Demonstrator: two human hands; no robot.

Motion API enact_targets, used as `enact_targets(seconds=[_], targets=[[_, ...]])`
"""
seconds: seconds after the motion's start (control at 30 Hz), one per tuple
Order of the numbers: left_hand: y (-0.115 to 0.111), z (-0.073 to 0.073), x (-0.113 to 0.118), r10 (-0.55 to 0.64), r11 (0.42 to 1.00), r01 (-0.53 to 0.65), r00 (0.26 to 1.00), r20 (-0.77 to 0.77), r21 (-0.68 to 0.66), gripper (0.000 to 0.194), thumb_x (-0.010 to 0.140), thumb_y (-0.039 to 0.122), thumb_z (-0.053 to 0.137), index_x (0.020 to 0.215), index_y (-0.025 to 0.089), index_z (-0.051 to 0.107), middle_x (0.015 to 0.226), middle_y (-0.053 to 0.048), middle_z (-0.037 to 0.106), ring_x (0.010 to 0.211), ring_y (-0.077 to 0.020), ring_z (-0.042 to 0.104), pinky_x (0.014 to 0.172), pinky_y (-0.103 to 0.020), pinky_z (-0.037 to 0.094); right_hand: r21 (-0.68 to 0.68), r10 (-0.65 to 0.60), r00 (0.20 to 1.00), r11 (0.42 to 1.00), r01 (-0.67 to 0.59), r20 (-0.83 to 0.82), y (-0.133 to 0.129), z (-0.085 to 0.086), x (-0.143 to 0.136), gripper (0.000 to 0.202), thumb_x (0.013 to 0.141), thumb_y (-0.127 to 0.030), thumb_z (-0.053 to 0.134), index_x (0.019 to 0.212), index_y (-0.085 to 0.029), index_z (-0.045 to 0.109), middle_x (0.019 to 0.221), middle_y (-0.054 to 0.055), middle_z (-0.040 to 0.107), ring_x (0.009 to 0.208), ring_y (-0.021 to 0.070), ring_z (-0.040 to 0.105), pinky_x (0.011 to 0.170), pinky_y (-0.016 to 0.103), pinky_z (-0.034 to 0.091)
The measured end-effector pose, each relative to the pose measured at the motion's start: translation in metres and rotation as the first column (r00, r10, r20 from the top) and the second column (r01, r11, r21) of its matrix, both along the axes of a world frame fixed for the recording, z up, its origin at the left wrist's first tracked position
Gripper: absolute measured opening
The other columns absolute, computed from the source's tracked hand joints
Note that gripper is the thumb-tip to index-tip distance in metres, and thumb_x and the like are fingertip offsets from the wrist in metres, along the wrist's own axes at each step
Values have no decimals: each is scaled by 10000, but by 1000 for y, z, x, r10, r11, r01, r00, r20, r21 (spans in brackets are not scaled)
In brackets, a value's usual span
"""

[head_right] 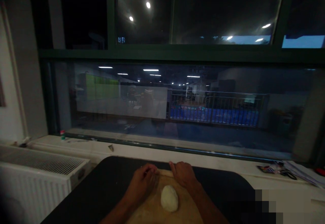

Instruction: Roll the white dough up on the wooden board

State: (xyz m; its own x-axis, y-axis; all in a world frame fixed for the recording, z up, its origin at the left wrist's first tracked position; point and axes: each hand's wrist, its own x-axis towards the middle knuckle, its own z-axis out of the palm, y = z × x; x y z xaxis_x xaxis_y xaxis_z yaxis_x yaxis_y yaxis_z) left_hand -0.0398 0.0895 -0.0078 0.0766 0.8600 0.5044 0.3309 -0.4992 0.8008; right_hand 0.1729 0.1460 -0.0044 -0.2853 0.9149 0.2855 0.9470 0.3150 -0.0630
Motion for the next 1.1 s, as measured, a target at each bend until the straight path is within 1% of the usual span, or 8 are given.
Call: enact_targets(seconds=[0.17, 0.43, 0.57, 0.67, 0.77, 0.83, 0.97, 1.1], targets=[[-13, 5, 0, 33, 986, 36, 916, -399, 163, 278, 950, 257, 379, 1006, 247, 651, 1058, -62, 673, 1035, -236, 582, 934, -388, 422, 58, -98, 995, 993, 99, -18, -2, 12, 12, 766, 984, -547, 103, 800, -133, 720, 811, 189, 712, 800, 278, 682, 750, 388, 444], [-2, -15, -8, -79, 993, 115, 722, -688, 7, 441, 1001, 385, 291, 1398, 292, 459, 1460, -57, 471, 1372, -282, 361, 1137, -568, 182, 73, -140, 978, 985, 153, -158, -30, 23, 53, 736, 984, -552, 83, 858, -186, 709, 802, 117, 716, 804, 231, 661, 718, 317, 454], [5, -17, -17, -94, 995, 102, 853, -514, -12, 416, 974, 459, 359, 1233, 263, 618, 1318, -77, 611, 1296, -284, 467, 1148, -548, 151, 42, -61, 955, 996, 76, -289, -56, 18, 46, 759, 980, -565, 49, 734, -229, 683, 707, 76, 698, 719, 216, 655, 668, 303, 440], [12, -12, -25, -139, 985, 135, 990, -33, -109, 484, 924, 576, 420, 1152, 215, 646, 1210, -109, 675, 1188, -284, 568, 1100, -492, 301, 43, -84, 965, 994, 97, -247, -68, 15, 37, 762, 977, -580, 65, 692, -228, 678, 674, 83, 688, 675, 225, 650, 638, 314, 422], [16, 4, -32, -70, 961, 175, 902, 425, -213, 592, 877, 669, 431, 1102, 162, 637, 1126, -142, 704, 1082, -303, 635, 980, -470, 440, 74, -108, 973, 989, 126, -205, -72, 13, 30, 748, 987, -546, 82, 725, -213, 697, 724, 108, 706, 693, 227, 656, 643, 315, 423], [12, 19, -33, -47, 967, 155, 888, 458, -201, 588, 869, 677, 437, 1050, 158, 648, 1072, -137, 721, 1019, -303, 661, 954, -463, 454, 90, -84, 978, 991, 102, -192, -72, 12, 26, 703, 992, -527, 129, 767, -207, 713, 759, 120, 716, 715, 228, 663, 647, 311, 431], [-8, 41, -23, -41, 999, 42, 999, -32, 33, 425, 963, 530, 376, 1056, 240, 672, 1084, -73, 715, 1032, -256, 634, 952, -387, 433, 67, -75, 993, 994, 81, -94, -71, 10, 15, 648, 1004, -458, 170, 790, -198, 724, 781, 130, 724, 728, 241, 679, 629, 318, 440], [-20, 38, -11, 118, 992, -80, 882, -455, 102, 397, 986, 446, 333, 1038, 274, 687, 1055, -71, 724, 995, -268, 653, 906, -385, 441, 45, -99, 995, 994, 100, -23, -69, 7, 9, 638, 1008, -412, 187, 731, -195, 719, 740, 115, 720, 701, 225, 685, 607, 305, 439]])
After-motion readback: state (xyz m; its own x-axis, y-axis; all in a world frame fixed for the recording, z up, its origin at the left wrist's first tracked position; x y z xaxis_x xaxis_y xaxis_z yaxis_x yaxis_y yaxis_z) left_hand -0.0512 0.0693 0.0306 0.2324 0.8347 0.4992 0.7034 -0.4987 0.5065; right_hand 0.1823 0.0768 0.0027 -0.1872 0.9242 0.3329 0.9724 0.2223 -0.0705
